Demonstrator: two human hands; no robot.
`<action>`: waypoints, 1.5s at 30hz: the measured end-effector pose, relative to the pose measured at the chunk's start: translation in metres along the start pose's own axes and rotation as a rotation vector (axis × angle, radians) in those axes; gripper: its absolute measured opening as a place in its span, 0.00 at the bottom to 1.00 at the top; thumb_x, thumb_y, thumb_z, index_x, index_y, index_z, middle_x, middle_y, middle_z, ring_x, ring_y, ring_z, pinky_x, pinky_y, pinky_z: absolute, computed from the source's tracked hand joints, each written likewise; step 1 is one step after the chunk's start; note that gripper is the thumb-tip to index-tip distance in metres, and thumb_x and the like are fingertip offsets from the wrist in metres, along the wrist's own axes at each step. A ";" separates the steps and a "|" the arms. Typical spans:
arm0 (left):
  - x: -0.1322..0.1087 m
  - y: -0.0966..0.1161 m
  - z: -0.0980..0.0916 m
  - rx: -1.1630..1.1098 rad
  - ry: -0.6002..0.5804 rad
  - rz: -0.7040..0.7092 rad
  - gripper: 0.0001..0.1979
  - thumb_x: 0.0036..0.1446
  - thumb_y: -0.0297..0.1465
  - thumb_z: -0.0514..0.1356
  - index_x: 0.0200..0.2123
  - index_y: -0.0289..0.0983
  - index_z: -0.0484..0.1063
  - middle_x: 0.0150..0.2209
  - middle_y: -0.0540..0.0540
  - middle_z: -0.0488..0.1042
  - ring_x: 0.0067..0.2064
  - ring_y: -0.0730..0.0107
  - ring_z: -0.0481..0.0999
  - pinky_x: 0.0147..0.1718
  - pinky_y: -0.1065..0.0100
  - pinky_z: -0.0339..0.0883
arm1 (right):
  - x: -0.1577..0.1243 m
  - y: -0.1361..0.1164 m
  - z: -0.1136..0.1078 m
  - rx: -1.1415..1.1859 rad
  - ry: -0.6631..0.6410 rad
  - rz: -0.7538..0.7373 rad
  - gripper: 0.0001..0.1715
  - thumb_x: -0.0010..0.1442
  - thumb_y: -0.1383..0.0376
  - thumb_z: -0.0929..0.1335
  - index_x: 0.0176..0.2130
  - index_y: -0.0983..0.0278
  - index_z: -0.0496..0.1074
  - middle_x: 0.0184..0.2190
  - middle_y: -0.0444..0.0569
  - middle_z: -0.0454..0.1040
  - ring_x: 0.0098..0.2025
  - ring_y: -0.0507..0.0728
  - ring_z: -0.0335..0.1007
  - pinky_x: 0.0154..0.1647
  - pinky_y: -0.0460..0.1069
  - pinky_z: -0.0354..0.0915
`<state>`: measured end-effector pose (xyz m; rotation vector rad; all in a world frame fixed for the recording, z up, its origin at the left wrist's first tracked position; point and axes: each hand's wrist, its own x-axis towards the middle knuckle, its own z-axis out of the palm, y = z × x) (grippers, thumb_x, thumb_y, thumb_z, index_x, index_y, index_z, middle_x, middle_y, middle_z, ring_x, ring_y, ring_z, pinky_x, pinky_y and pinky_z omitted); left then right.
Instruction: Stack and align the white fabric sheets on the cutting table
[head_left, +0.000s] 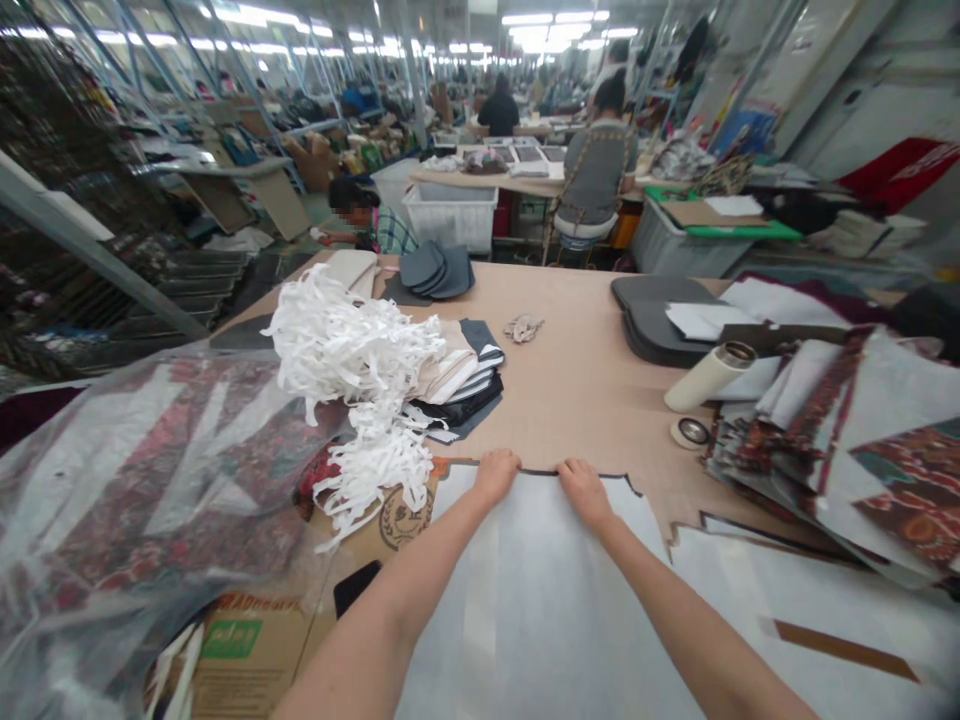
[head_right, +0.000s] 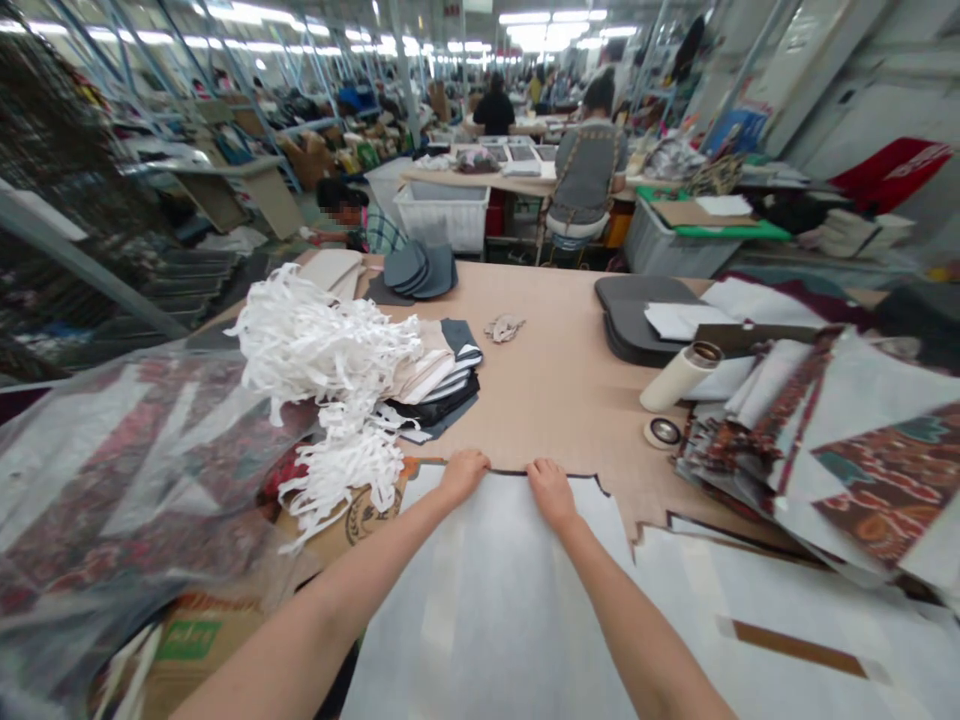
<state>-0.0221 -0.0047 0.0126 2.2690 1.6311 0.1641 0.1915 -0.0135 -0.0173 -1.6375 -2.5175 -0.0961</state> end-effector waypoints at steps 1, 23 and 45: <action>0.003 0.002 0.000 -0.003 -0.002 -0.001 0.11 0.57 0.27 0.52 0.38 0.38 0.73 0.40 0.43 0.73 0.46 0.63 0.69 0.47 0.62 0.59 | 0.000 -0.001 0.000 0.013 0.001 0.068 0.10 0.59 0.71 0.61 0.39 0.65 0.70 0.37 0.53 0.69 0.42 0.59 0.61 0.43 0.51 0.56; -0.041 -0.074 -0.006 0.146 0.029 0.207 0.13 0.60 0.29 0.49 0.42 0.40 0.71 0.42 0.44 0.71 0.47 0.63 0.64 0.47 0.60 0.53 | 0.000 -0.045 0.018 0.044 0.148 -0.341 0.20 0.58 0.77 0.59 0.49 0.68 0.67 0.45 0.56 0.68 0.49 0.60 0.60 0.50 0.54 0.59; -0.029 -0.072 -0.010 -0.415 0.142 -0.519 0.16 0.50 0.26 0.60 0.44 0.34 0.69 0.43 0.42 0.74 0.45 0.65 0.72 0.44 0.68 0.62 | 0.078 -0.101 0.004 0.267 -0.024 0.185 0.13 0.60 0.70 0.59 0.39 0.65 0.71 0.38 0.52 0.71 0.43 0.56 0.63 0.44 0.49 0.57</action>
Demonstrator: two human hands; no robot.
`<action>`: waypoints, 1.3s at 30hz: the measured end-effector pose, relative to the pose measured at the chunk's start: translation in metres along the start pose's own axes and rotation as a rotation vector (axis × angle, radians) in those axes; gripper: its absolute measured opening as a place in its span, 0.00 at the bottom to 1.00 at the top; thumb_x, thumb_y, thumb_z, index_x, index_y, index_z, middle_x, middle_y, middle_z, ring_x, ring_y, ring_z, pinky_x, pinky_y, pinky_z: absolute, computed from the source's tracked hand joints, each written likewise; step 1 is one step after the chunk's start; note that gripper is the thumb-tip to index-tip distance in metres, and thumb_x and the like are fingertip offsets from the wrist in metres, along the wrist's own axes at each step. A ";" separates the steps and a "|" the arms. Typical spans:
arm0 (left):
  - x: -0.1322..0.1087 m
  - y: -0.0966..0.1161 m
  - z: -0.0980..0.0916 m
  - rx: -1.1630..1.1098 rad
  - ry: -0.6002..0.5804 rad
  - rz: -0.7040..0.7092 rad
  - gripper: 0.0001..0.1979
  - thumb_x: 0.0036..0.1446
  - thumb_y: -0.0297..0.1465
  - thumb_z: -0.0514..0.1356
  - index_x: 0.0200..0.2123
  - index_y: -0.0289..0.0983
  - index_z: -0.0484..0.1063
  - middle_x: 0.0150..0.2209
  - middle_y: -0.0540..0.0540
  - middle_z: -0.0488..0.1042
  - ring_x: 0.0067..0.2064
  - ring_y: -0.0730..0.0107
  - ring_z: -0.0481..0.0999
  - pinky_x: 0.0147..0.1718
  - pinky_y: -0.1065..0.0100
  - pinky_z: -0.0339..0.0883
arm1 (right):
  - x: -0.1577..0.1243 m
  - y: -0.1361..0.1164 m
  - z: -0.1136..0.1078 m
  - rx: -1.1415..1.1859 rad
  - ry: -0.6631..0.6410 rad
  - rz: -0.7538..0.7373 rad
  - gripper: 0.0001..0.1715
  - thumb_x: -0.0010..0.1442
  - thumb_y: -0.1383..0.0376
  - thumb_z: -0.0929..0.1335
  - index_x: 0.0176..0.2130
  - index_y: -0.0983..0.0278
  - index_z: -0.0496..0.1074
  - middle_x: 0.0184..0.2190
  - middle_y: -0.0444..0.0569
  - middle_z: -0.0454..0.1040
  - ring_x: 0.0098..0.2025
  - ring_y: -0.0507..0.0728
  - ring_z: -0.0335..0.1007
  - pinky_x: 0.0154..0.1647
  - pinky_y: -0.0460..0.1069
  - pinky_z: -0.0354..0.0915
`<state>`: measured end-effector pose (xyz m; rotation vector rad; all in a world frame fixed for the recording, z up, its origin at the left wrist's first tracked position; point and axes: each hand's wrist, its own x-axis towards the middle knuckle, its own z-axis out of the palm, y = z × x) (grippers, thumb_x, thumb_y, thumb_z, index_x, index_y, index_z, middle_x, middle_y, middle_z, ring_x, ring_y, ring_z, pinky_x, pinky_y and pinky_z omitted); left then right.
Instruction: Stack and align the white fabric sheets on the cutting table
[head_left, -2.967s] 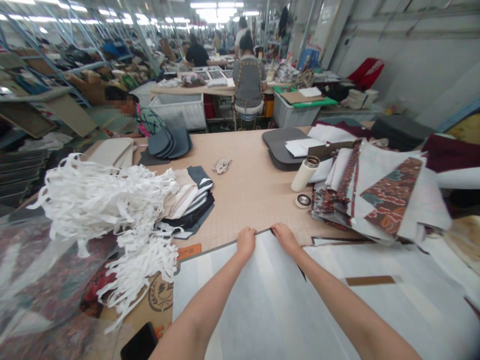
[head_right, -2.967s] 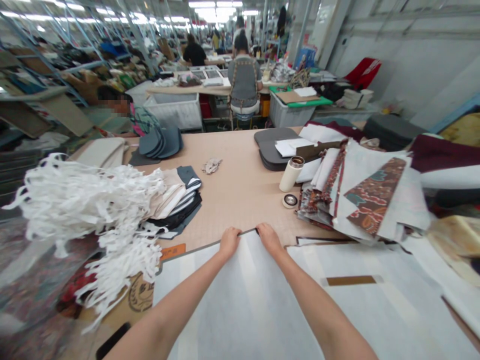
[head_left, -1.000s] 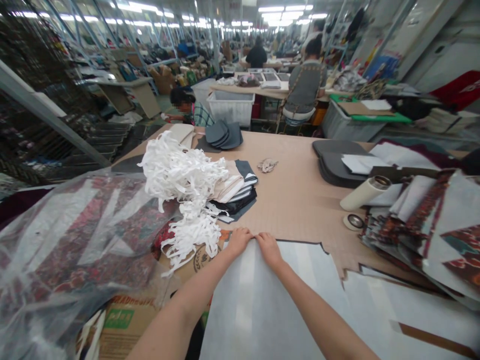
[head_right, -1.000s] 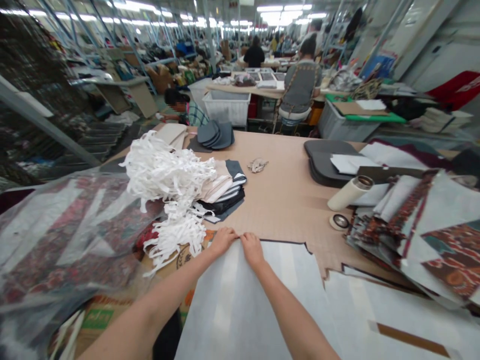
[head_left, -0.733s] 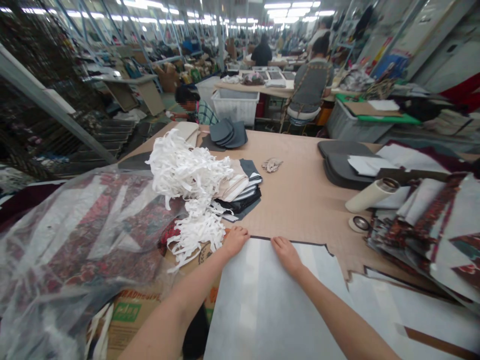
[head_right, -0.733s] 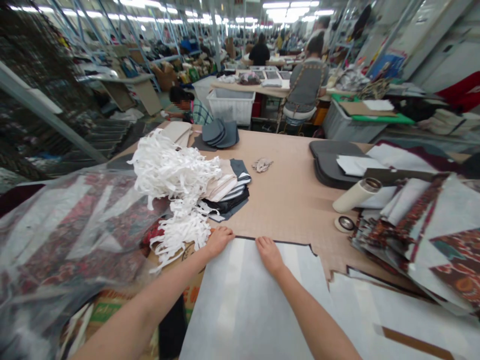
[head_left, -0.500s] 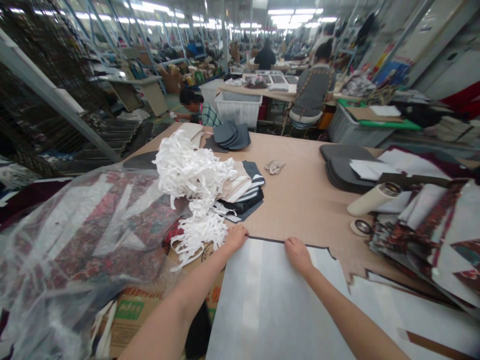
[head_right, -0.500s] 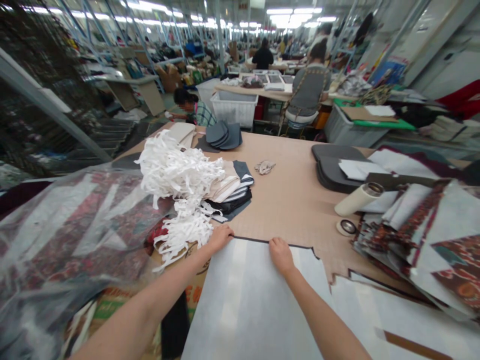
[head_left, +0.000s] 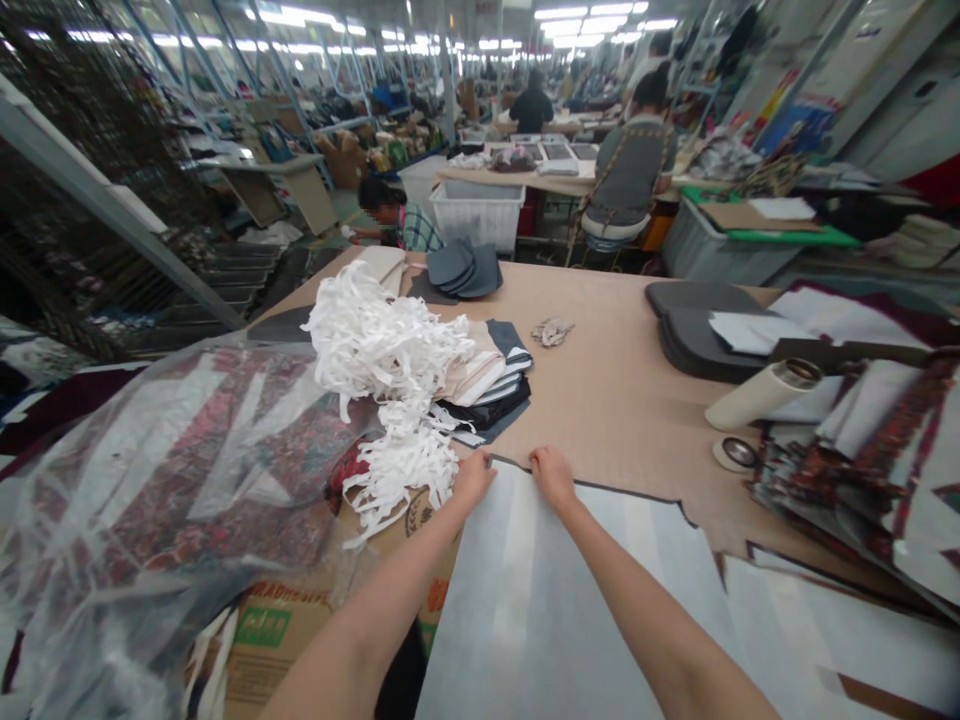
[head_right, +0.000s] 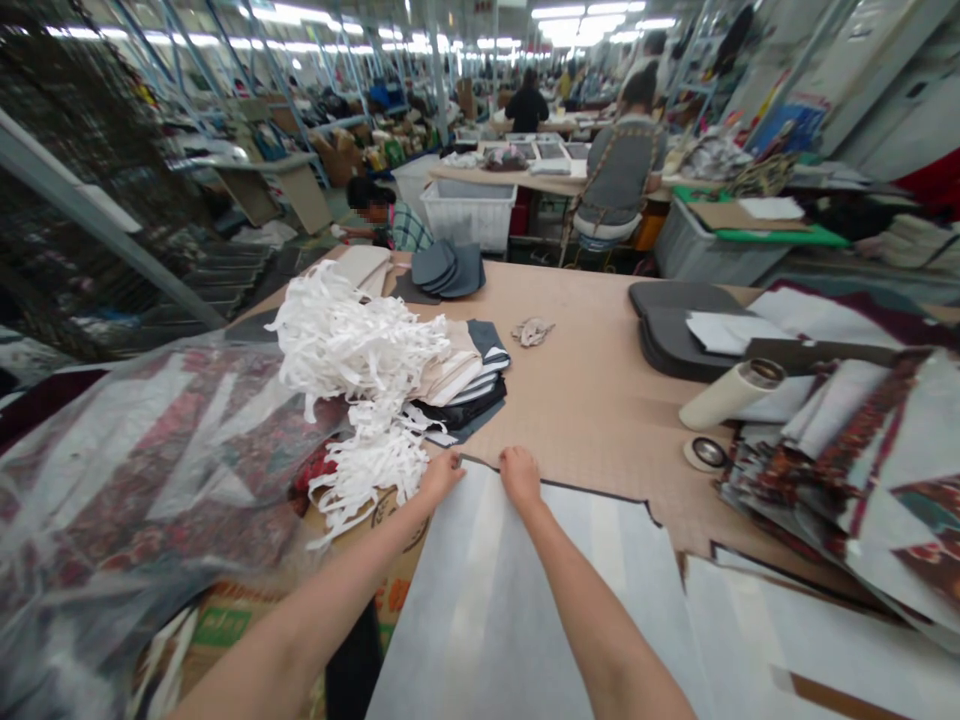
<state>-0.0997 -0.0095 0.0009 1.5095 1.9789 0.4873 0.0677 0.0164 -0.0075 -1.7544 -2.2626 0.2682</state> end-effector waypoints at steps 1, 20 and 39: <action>-0.003 -0.004 0.000 -0.005 0.006 -0.025 0.13 0.51 0.26 0.59 0.42 0.34 0.70 0.41 0.43 0.75 0.43 0.65 0.73 0.43 0.68 0.63 | -0.001 -0.003 0.002 0.022 0.012 -0.064 0.13 0.60 0.71 0.59 0.40 0.65 0.71 0.39 0.51 0.71 0.44 0.56 0.63 0.44 0.48 0.56; -0.028 -0.017 0.013 0.617 0.152 0.415 0.15 0.59 0.23 0.46 0.47 0.32 0.66 0.41 0.41 0.69 0.43 0.61 0.67 0.40 0.62 0.64 | -0.014 -0.025 0.026 -0.093 -0.017 -0.471 0.23 0.62 0.68 0.59 0.56 0.54 0.61 0.58 0.51 0.58 0.52 0.59 0.57 0.50 0.54 0.53; -0.033 -0.022 -0.022 0.404 0.014 0.330 0.14 0.60 0.27 0.46 0.41 0.35 0.71 0.40 0.42 0.70 0.45 0.63 0.65 0.45 0.64 0.58 | 0.002 -0.038 0.033 0.040 0.028 -0.130 0.20 0.57 0.74 0.58 0.47 0.66 0.68 0.45 0.55 0.67 0.45 0.58 0.60 0.45 0.51 0.57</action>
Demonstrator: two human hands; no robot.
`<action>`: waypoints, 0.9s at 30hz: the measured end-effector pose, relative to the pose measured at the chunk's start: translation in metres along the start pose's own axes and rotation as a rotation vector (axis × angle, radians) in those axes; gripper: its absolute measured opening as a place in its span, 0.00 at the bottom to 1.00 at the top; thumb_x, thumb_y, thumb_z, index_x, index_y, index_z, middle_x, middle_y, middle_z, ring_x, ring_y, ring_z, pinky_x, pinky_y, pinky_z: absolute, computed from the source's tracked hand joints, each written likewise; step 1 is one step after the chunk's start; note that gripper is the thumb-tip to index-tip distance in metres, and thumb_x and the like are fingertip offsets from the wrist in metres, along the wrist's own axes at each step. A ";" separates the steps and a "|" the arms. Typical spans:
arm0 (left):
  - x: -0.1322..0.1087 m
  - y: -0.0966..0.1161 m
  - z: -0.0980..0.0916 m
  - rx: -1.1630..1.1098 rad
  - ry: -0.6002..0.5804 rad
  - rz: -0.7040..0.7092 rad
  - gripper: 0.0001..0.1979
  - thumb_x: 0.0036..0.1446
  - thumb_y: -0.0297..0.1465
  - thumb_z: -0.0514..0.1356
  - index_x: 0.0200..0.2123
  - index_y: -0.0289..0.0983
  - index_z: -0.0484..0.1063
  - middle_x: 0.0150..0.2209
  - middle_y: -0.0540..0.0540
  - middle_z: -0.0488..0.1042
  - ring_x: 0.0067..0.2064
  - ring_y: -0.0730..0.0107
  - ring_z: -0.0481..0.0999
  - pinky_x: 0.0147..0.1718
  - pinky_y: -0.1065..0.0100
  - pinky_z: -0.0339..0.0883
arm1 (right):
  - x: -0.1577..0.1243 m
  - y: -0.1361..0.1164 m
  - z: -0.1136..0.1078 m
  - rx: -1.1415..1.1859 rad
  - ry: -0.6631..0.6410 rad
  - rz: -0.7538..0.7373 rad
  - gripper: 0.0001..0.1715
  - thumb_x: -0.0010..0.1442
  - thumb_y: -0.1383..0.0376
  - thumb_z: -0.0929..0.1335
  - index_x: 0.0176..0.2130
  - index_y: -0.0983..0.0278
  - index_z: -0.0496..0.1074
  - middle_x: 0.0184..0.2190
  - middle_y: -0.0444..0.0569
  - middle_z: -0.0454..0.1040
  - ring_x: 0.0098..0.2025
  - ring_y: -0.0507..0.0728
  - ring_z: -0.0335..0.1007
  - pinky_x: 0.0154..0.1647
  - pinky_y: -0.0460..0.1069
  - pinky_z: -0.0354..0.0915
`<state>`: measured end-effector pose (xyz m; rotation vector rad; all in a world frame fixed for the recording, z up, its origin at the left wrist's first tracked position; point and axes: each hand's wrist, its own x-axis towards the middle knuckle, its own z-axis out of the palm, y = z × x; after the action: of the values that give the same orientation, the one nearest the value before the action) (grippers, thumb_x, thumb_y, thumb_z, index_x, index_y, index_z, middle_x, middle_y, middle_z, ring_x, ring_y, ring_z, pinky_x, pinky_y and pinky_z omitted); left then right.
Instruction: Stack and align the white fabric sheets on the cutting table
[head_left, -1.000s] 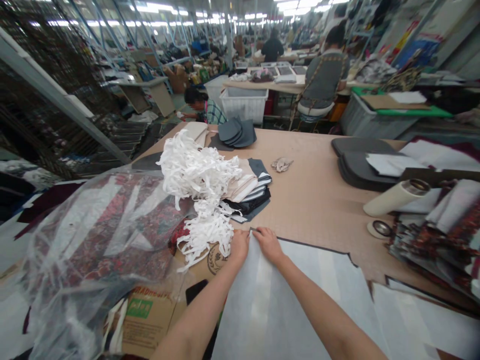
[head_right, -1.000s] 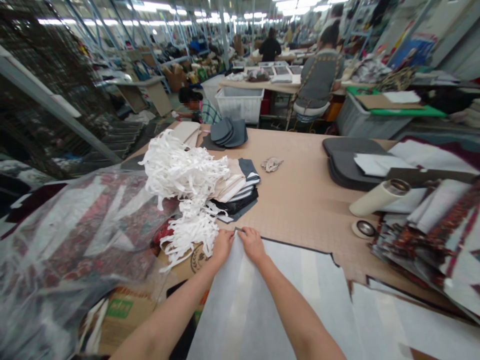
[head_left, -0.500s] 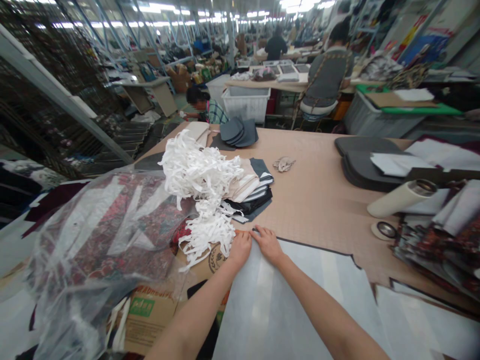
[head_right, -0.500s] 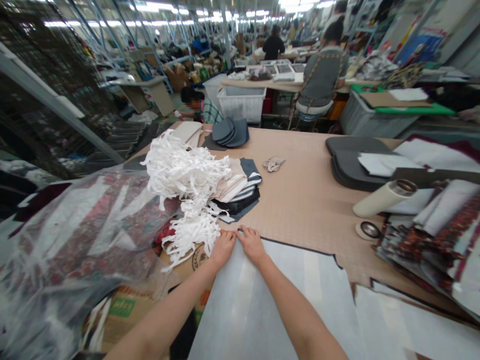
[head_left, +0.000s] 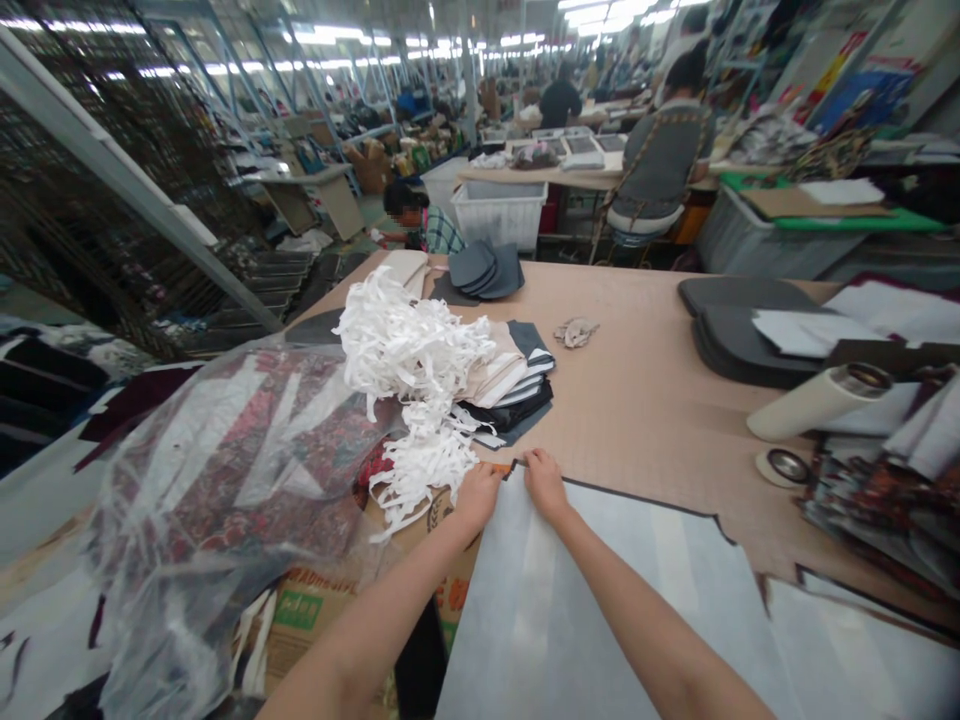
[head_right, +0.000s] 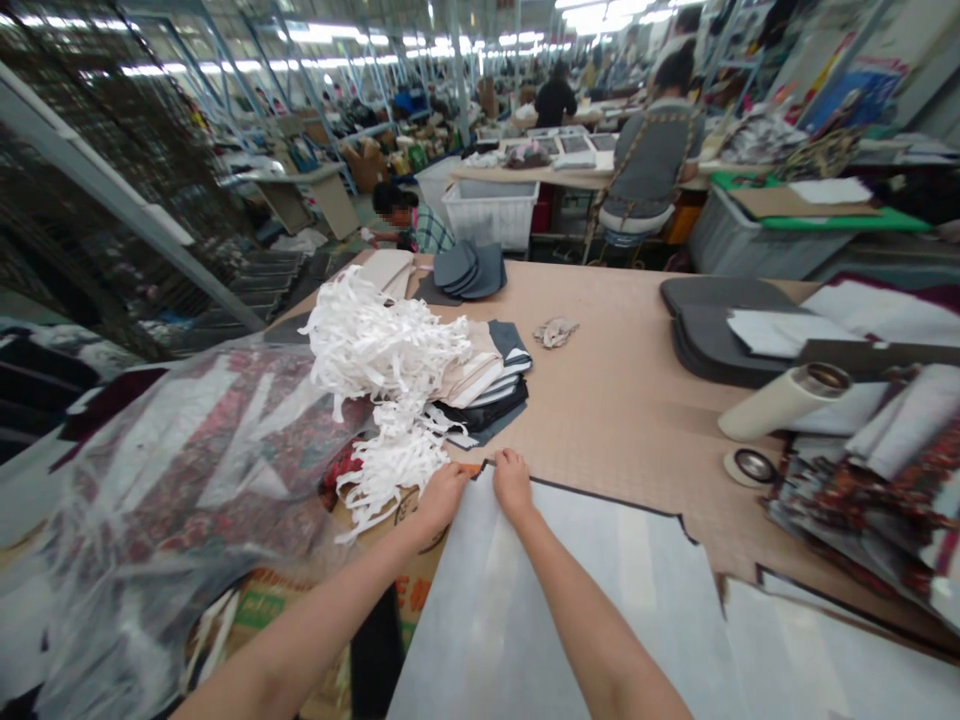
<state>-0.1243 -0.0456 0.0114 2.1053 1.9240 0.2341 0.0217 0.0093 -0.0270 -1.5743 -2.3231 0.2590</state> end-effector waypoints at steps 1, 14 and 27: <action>0.007 0.002 0.001 -0.052 0.019 -0.019 0.14 0.60 0.27 0.47 0.41 0.36 0.71 0.40 0.43 0.70 0.45 0.63 0.66 0.45 0.65 0.58 | 0.001 0.002 0.000 0.039 -0.011 0.016 0.19 0.56 0.74 0.59 0.45 0.66 0.69 0.43 0.54 0.68 0.44 0.58 0.61 0.45 0.50 0.57; 0.045 0.002 0.013 0.053 -0.026 0.257 0.14 0.60 0.26 0.47 0.36 0.33 0.72 0.38 0.43 0.69 0.44 0.65 0.66 0.45 0.66 0.58 | -0.011 0.008 0.003 -0.082 0.002 -0.221 0.11 0.62 0.67 0.61 0.41 0.62 0.70 0.37 0.50 0.69 0.42 0.57 0.60 0.42 0.51 0.56; 0.034 0.027 -0.004 0.366 -0.035 0.199 0.16 0.57 0.23 0.45 0.37 0.33 0.72 0.43 0.38 0.69 0.48 0.56 0.65 0.45 0.58 0.59 | -0.083 0.118 -0.067 -0.285 -0.029 -0.199 0.12 0.60 0.72 0.61 0.44 0.67 0.68 0.38 0.53 0.69 0.43 0.57 0.61 0.45 0.52 0.58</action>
<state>-0.0965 -0.0131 0.0213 2.5168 1.8492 -0.1270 0.1764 -0.0249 -0.0159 -1.4495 -2.6086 -0.1025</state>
